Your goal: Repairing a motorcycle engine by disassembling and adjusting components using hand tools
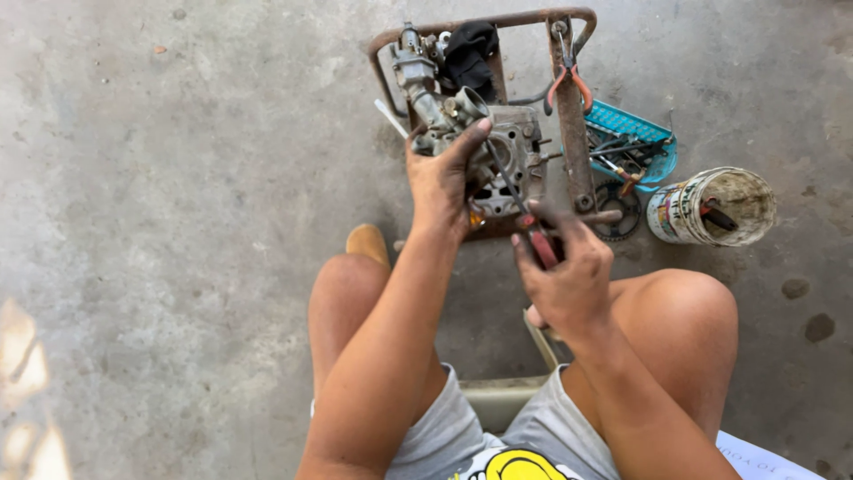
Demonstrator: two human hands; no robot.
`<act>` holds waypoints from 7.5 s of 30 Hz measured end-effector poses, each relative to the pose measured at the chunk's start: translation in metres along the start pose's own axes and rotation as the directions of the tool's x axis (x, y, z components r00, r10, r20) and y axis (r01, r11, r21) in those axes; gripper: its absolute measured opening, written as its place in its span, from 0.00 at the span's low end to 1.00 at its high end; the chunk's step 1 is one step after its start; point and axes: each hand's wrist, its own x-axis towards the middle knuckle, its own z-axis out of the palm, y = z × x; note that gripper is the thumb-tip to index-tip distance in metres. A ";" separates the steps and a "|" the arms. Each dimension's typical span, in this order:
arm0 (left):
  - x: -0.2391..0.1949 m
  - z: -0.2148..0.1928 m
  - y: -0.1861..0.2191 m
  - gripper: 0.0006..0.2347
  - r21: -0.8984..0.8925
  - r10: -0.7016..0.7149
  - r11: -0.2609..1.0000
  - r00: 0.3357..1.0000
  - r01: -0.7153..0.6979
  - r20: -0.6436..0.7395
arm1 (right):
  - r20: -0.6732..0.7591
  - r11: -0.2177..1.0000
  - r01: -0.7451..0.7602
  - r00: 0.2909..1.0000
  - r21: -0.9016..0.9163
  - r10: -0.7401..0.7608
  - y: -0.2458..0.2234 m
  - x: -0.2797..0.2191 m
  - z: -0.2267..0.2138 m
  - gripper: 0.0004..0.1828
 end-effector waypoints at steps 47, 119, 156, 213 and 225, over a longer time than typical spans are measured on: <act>0.013 -0.003 -0.001 0.37 0.087 0.025 0.996 0.997 -0.018 -0.075 | 0.420 0.615 -0.543 0.838 0.573 0.348 0.043 0.012 0.009 0.16; 0.114 0.002 -0.005 0.41 0.771 -0.186 0.504 0.823 -0.389 0.537 | 0.540 0.924 -0.274 0.752 -0.265 0.378 0.125 0.218 0.114 0.20; 0.068 0.003 0.032 0.15 0.707 0.148 0.438 0.820 -0.556 0.553 | 0.551 0.990 -0.062 0.834 0.130 -0.020 0.033 0.167 0.057 0.13; 0.012 -0.043 -0.055 0.30 0.669 -0.205 -0.088 0.671 -0.738 0.713 | 0.348 0.748 -0.608 0.784 0.267 0.514 0.077 0.073 0.046 0.22; -0.016 -0.025 -0.031 0.16 0.595 0.168 0.538 0.767 -0.598 0.619 | 0.409 0.767 -0.549 0.817 0.332 0.407 0.069 0.061 0.053 0.32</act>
